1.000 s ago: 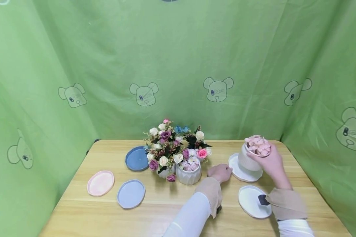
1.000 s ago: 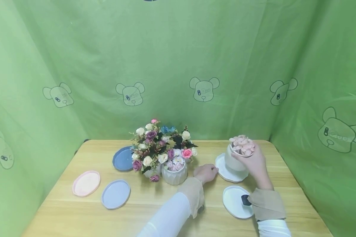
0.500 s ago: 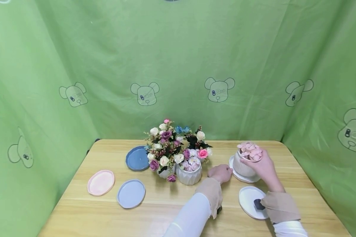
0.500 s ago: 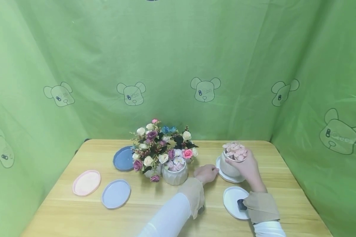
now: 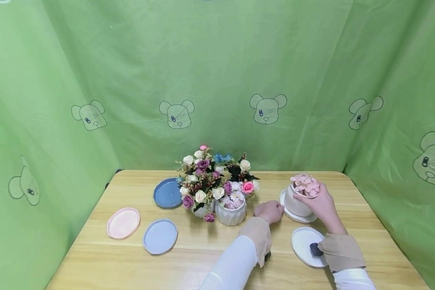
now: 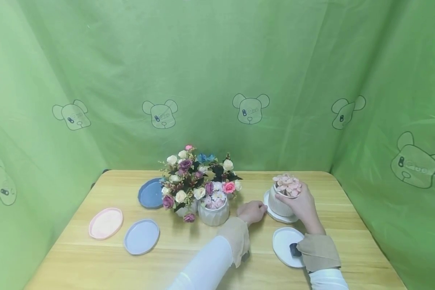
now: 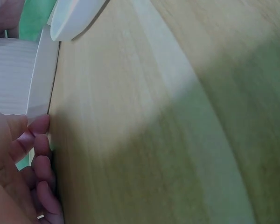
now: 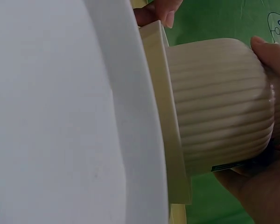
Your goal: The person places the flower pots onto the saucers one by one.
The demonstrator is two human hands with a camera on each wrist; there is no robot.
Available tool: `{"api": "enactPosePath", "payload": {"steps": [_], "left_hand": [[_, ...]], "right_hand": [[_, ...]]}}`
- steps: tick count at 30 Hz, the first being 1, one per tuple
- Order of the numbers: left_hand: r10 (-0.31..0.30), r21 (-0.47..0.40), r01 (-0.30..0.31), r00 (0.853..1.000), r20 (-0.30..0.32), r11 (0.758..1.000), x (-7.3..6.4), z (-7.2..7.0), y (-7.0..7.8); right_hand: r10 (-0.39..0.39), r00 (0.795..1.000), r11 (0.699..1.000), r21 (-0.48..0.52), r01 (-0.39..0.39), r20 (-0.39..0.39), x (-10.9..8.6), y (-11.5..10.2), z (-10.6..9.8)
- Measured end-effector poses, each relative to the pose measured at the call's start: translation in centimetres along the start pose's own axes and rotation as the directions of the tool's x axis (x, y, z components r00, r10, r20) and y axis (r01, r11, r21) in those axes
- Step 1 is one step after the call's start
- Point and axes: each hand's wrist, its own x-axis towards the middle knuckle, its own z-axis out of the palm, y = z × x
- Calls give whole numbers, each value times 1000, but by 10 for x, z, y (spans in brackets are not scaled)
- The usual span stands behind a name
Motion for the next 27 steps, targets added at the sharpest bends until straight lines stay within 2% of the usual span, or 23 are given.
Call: {"api": "enactPosePath", "payload": {"steps": [17, 27], "left_hand": [[21, 14, -21, 1000, -5, 1000, -7, -6, 1], [26, 20, -26, 1000, -14, 999, -7, -5, 0]], "right_hand": [[20, 1000, 1000, 13, -20, 17, -2, 2, -1], [-5, 1000, 1000, 19, 5, 28, -5, 0, -3]]}}
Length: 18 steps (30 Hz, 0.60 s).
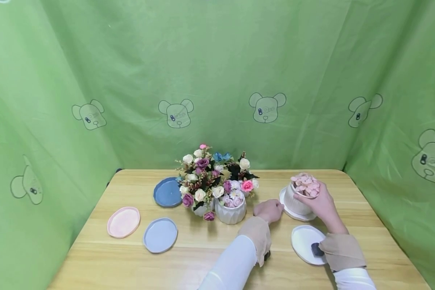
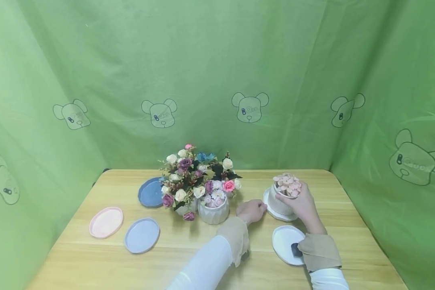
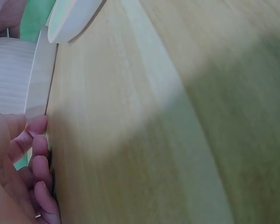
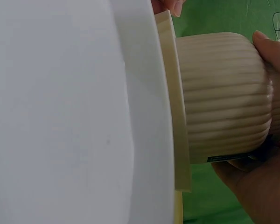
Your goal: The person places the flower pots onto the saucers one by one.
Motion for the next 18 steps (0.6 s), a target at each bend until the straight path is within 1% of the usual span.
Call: {"api": "enactPosePath", "payload": {"steps": [10, 15, 18], "left_hand": [[4, -17, -5, 1000, -17, 1000, -3, -1, 0], [7, -22, -8, 1000, -24, 1000, -2, 1, -1], [7, -29, -8, 1000, -24, 1000, -1, 2, -2]], "right_hand": [[-31, 999, 999, -27, 31, 10, -2, 0, -2], [-47, 999, 998, -33, 48, 24, -4, 1, -5], [-43, 998, 999, -32, 44, 41, -5, 2, -7]]}}
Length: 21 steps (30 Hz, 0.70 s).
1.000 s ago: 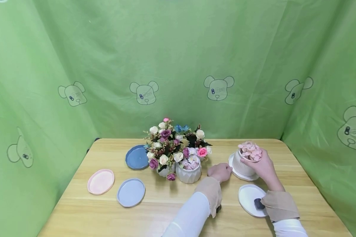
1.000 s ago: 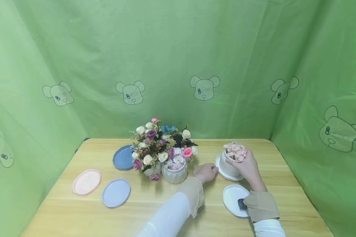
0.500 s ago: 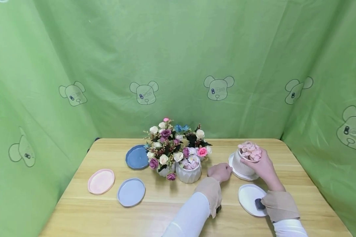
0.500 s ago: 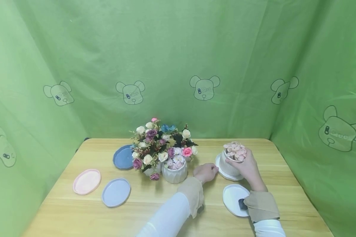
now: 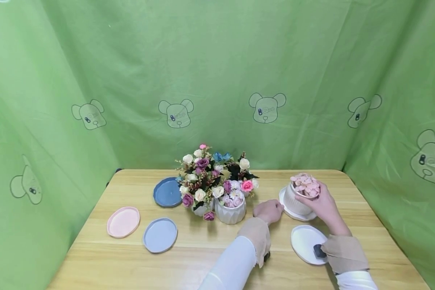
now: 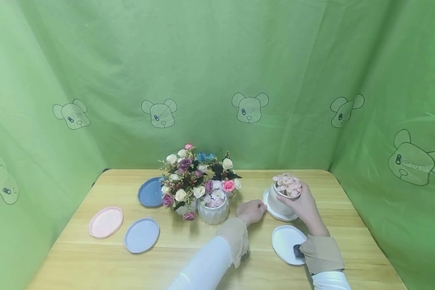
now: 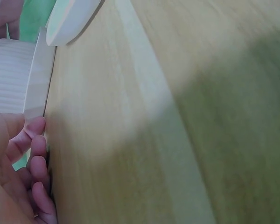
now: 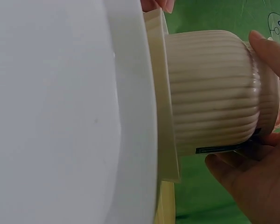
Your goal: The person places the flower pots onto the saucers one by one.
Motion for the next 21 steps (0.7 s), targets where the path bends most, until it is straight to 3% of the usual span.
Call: {"api": "enactPosePath", "payload": {"steps": [12, 21], "left_hand": [[-27, -60, 27, 1000, -9, 998, -5, 3, -2], [-59, -157, 51, 997, -50, 986, 2, 13, -8]], "right_hand": [[-21, 1000, 1000, 1, 21, 9, -13, -4, -13], [-82, 997, 996, -31, 82, -2, -24, -6, -28]]}}
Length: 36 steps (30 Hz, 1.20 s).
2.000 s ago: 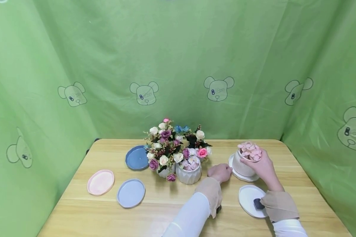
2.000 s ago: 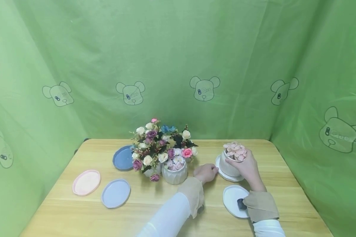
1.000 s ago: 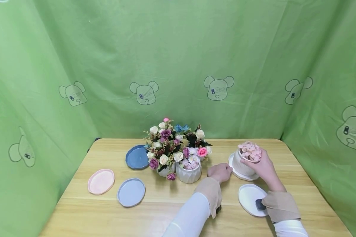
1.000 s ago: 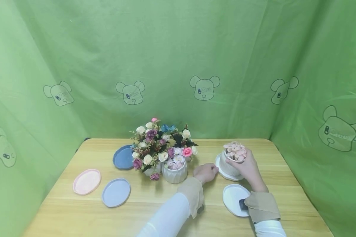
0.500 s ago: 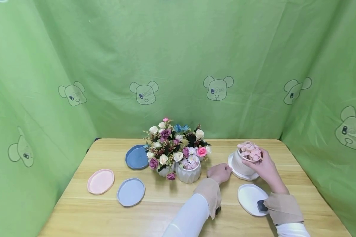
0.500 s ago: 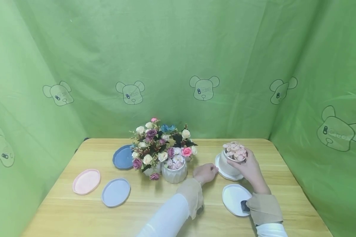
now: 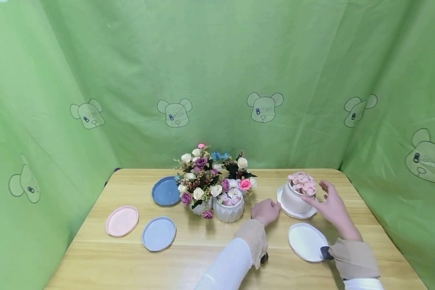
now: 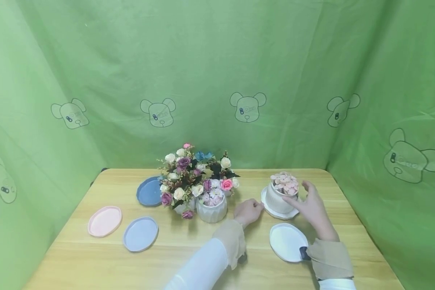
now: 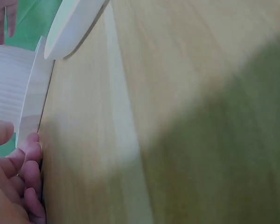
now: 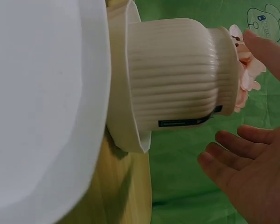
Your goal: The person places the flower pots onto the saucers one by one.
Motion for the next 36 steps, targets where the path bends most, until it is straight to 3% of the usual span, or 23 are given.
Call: {"api": "enactPosePath", "payload": {"steps": [6, 11, 15, 30, 36], "left_hand": [[-7, -127, 3, 999, -32, 992, -3, -1, -3], [-31, -290, 8, 997, -74, 957, -7, -5, -5], [-25, -373, -13, 995, -98, 928, -10, -8, -8], [8, -526, -86, 989, -149, 846, -26, -25, -19], [37, -529, -135, 981, -191, 838, -35, -35, -19]], "right_hand": [[-10, 1000, 1000, 3, 10, -18, -6, 0, -7], [-19, 999, 999, 28, 20, -32, -14, -1, -12], [-31, 998, 998, 48, 34, -50, -21, -3, -17], [-21, 997, 999, 28, 23, -69, -34, 3, -23], [-26, 997, 1000, -5, 26, -68, -38, 9, -23]]}}
